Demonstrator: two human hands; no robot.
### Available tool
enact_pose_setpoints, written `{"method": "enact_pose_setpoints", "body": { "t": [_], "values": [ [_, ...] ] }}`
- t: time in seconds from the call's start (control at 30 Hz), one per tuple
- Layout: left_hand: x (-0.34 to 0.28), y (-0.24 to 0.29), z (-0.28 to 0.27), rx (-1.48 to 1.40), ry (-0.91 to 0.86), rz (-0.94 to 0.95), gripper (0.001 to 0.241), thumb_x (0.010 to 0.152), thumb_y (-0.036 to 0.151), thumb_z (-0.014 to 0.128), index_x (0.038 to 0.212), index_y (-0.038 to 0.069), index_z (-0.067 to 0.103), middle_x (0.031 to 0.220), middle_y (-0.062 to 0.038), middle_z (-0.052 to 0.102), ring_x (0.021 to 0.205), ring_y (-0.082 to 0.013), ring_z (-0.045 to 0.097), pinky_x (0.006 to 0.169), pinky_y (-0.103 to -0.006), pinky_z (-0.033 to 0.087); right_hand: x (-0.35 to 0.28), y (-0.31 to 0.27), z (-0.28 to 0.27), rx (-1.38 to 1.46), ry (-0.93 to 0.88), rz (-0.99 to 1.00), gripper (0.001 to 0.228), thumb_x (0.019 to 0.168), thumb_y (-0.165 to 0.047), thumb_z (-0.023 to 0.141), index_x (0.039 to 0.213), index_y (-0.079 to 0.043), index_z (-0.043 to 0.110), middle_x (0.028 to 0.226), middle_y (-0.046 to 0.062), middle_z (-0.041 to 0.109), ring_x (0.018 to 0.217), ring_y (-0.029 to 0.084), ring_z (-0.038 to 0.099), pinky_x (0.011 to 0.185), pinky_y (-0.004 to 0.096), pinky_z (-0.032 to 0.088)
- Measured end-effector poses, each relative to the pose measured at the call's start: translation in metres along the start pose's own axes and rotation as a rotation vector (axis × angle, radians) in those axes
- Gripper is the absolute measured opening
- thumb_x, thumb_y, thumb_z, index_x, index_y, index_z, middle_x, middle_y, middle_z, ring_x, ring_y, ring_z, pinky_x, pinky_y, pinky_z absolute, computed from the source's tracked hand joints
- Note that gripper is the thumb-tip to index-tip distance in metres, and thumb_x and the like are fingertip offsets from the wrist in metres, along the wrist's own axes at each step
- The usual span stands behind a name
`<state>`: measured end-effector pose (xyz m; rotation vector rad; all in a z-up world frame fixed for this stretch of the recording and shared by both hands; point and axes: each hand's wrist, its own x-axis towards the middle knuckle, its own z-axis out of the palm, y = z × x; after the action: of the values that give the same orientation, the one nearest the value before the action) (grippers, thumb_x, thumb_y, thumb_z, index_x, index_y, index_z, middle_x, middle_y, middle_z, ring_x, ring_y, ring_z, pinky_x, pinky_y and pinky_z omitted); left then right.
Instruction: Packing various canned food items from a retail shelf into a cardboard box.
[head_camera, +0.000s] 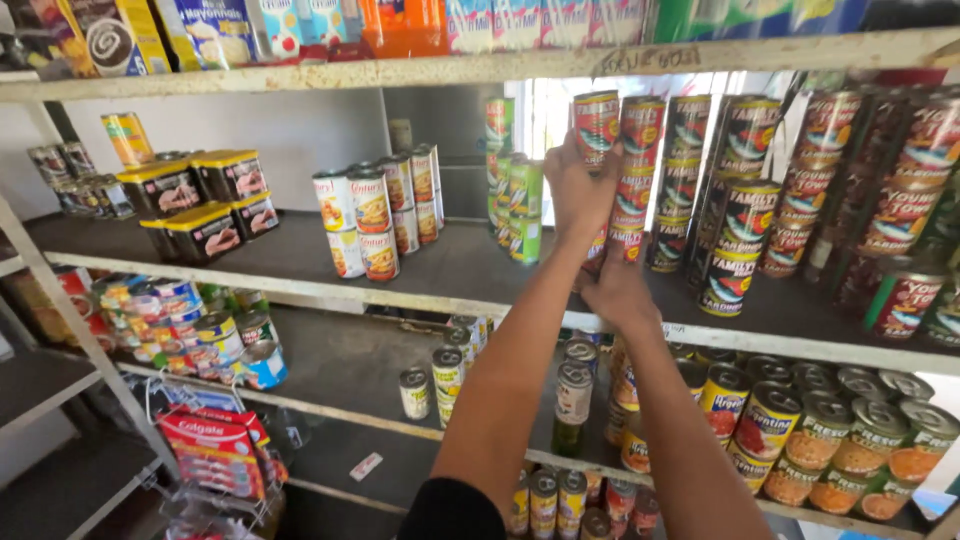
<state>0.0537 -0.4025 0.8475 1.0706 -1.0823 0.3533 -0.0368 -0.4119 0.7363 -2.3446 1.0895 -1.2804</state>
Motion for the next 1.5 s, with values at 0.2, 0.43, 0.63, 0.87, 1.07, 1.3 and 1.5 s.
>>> {"method": "enact_pose_setpoints", "body": {
  "t": [0.2, 0.43, 0.63, 0.87, 1.07, 1.3, 1.5],
  "values": [
    [-0.017, 0.035, -0.034, -0.295, -0.158, -0.040, 0.050, 0.094, 0.037, 0.074, 0.124, -0.002, 0.064, 0.114, -0.024, 0.068, 0.106, -0.0356, 0.068, 0.096, -0.0421, 0.054, -0.013, -0.016, -0.015, 0.019, 0.283, -0.114, 0.067, 0.089, -0.017, 0.067, 0.144, 0.011, 0.040, 0.122, 0.035, 0.059, 0.107, 0.051, 0.059, 0.093, 0.055, 0.047],
    [-0.130, 0.047, -0.114, -0.459, -0.378, -0.091, 0.050, 0.096, 0.029, 0.077, 0.133, 0.000, 0.062, 0.126, -0.017, 0.066, 0.113, -0.0232, 0.068, 0.095, -0.0354, 0.059, -0.040, 0.035, -0.012, 0.723, 0.568, -0.197, 0.039, 0.116, -0.038, 0.046, 0.131, -0.003, 0.056, 0.113, 0.008, 0.063, 0.100, 0.020, 0.061, 0.085, 0.040, 0.052],
    [-0.246, 0.015, -0.178, -0.572, -0.638, -0.357, 0.072, 0.091, 0.020, 0.080, 0.153, 0.005, 0.046, 0.139, -0.008, 0.053, 0.131, -0.0169, 0.056, 0.108, -0.0359, 0.055, -0.183, -0.029, -0.078, 1.232, 0.011, -0.230, 0.060, 0.108, -0.049, 0.061, 0.150, -0.009, 0.045, 0.143, 0.014, 0.061, 0.134, 0.023, 0.060, 0.119, 0.039, 0.049],
    [-0.451, -0.099, -0.219, -0.769, -0.859, -0.784, 0.079, 0.089, 0.013, 0.084, 0.155, 0.009, 0.040, 0.140, -0.009, 0.059, 0.130, -0.0193, 0.059, 0.113, -0.0373, 0.050, -0.312, 0.019, -0.034, 0.351, -0.460, -0.082, 0.058, 0.090, -0.013, 0.077, 0.141, -0.002, 0.053, 0.133, 0.017, 0.061, 0.127, 0.025, 0.057, 0.104, 0.040, 0.048],
    [-0.632, -0.165, -0.261, -0.728, -0.959, -1.144, 0.071, 0.090, 0.012, 0.083, 0.150, 0.007, 0.045, 0.143, -0.012, 0.060, 0.131, -0.0224, 0.059, 0.114, -0.0380, 0.048, -0.447, 0.133, 0.068, 0.283, -0.757, 0.396, 0.050, 0.086, -0.023, 0.085, 0.127, -0.005, 0.061, 0.106, 0.011, 0.069, 0.086, 0.020, 0.065, 0.074, 0.037, 0.055],
    [-0.836, -0.208, -0.326, -0.070, -1.092, -1.317, 0.050, 0.098, 0.018, 0.067, 0.145, 0.005, 0.056, 0.144, -0.016, 0.063, 0.133, -0.0285, 0.060, 0.111, -0.0393, 0.049, -0.673, 0.250, 0.206, 0.098, -0.659, 0.492, 0.048, 0.086, -0.018, 0.083, 0.128, -0.005, 0.061, 0.117, 0.024, 0.068, 0.110, 0.043, 0.065, 0.093, 0.048, 0.052],
    [-0.880, -0.216, -0.328, 0.317, -1.285, -0.933, 0.061, 0.094, 0.021, 0.063, 0.150, 0.003, 0.046, 0.162, -0.015, 0.040, 0.148, -0.0354, 0.038, 0.119, -0.0445, 0.038, -0.754, 0.295, 0.292, 0.041, -0.479, 0.763, 0.052, 0.087, -0.015, 0.085, 0.128, -0.001, 0.057, 0.116, 0.023, 0.067, 0.107, 0.038, 0.064, 0.091, 0.043, 0.053]
  ]
}}
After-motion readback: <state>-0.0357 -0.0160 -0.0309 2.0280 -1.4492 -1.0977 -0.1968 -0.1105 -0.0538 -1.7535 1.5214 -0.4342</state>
